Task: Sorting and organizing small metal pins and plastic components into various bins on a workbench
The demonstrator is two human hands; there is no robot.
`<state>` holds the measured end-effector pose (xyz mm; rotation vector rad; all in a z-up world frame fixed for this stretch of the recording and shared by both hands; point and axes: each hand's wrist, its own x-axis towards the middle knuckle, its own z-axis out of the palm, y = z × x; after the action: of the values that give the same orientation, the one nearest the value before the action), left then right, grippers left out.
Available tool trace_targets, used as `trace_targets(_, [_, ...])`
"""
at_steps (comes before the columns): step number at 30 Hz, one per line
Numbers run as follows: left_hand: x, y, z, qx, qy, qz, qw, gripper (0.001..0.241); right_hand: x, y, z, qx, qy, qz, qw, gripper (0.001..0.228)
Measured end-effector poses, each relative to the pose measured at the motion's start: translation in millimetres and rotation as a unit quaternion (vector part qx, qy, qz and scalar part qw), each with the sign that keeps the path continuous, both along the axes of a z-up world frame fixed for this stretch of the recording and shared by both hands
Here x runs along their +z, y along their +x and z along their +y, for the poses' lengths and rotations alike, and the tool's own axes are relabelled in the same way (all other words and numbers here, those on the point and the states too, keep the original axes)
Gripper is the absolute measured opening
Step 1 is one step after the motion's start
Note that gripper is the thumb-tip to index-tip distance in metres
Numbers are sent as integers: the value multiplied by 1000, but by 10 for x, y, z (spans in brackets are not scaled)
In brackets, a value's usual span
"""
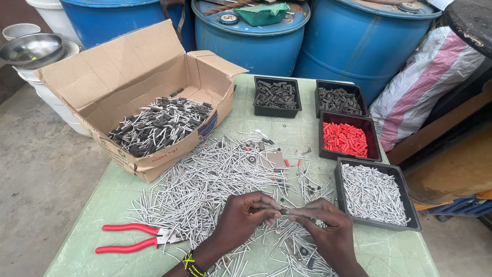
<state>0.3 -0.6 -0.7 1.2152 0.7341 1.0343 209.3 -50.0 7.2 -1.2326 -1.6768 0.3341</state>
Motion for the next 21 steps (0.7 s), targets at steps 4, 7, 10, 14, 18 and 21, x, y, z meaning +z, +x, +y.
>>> trace_targets(4, [112, -12, -38, -24, 15, 29, 999, 15, -7, 8, 4, 9, -21, 46, 999, 21])
trace_targets(7, [53, -1, -24, -22, -8, 26, 999, 14, -22, -2, 16, 31, -14, 31, 999, 16])
trace_targets(10, [5, 12, 4, -5, -19, 11, 1000, 11, -21, -29, 3, 37, -2, 10, 999, 14])
trace_targets(14, [58, 7, -13, 8, -15, 10, 1000, 11, 6, -86, -36, 36, -21, 31, 999, 26])
trace_targets(18, [1, 53, -38, -6, 28, 7, 1000, 13, -96, -109, -31, 62, -44, 47, 996, 30])
trace_targets(21, [18, 23, -18, -12, 19, -7, 1000, 12, 20, -133, -35, 53, -133, 66, 988, 39])
